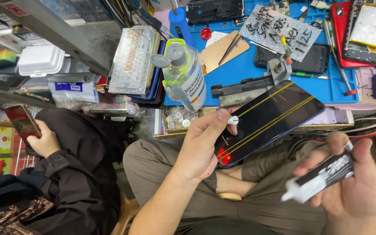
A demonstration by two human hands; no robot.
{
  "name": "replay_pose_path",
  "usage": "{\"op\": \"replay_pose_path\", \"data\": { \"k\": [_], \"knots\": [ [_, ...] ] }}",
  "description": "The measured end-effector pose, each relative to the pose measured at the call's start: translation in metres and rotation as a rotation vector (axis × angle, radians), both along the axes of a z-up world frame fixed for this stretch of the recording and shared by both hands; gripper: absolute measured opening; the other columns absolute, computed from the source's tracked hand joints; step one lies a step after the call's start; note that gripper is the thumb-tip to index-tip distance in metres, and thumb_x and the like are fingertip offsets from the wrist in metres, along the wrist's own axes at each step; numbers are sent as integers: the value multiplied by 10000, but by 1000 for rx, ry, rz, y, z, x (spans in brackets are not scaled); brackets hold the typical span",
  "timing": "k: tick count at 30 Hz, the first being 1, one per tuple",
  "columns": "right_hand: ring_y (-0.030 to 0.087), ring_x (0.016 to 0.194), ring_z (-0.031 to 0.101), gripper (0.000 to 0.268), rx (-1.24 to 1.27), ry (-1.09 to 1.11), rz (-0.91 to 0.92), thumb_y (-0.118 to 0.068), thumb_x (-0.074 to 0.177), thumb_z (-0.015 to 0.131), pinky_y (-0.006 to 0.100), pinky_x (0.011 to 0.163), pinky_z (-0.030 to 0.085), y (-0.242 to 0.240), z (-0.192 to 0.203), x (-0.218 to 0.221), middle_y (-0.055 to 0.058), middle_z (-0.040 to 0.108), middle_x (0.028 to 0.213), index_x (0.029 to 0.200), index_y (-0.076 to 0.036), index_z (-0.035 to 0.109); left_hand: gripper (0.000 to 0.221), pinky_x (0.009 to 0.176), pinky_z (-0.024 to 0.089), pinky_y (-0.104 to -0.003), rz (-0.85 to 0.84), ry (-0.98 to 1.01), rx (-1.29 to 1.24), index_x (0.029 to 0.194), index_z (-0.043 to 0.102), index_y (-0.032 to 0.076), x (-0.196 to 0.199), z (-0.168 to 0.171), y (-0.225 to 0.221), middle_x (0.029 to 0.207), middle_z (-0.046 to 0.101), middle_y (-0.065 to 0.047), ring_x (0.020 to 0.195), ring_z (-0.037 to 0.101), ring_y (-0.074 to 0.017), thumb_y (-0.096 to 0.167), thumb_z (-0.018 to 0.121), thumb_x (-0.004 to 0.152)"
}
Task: The person applies adhesive from a tube to the edges of a mobile phone screen and presses the screen onto the phone body.
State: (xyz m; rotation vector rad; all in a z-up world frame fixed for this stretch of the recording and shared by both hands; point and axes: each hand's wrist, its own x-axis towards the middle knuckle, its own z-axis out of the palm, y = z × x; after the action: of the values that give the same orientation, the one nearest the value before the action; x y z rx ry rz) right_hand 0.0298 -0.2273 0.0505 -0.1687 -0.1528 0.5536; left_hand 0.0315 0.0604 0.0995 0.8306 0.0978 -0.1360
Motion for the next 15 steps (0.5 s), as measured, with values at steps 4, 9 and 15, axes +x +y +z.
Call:
{"op": "replay_pose_path", "data": {
  "k": [4,9,15],
  "knots": [
    [325,1116,572,444,-119,95,-261,-456,1015,579,426,841,600,-7,-8,-11,197,587,1172,1110,-32,487,396,754,489,-223,-55,26,-78,1267,678,-20,1,0,0,906,606,-6,835,561,-68,311,603,1063],
    [403,1244,524,213,-112,-24,-276,-244,997,673,479,832,581,-13,-13,-31,215,573,1215,1025,-102,518,473,833,496,-214,-134,-15,-87,1408,618,-68,1,1,3,930,572,11,886,553,-59,302,589,1115],
    [385,1035,558,184,-544,-602,-498,-400,1164,490,494,1006,501,2,-5,-33,219,677,1129,1180,-267,616,480,781,517,-201,-146,55,-138,1411,608,-55,1,8,6,908,576,24,845,573,-47,308,570,1098]
  ]
}}
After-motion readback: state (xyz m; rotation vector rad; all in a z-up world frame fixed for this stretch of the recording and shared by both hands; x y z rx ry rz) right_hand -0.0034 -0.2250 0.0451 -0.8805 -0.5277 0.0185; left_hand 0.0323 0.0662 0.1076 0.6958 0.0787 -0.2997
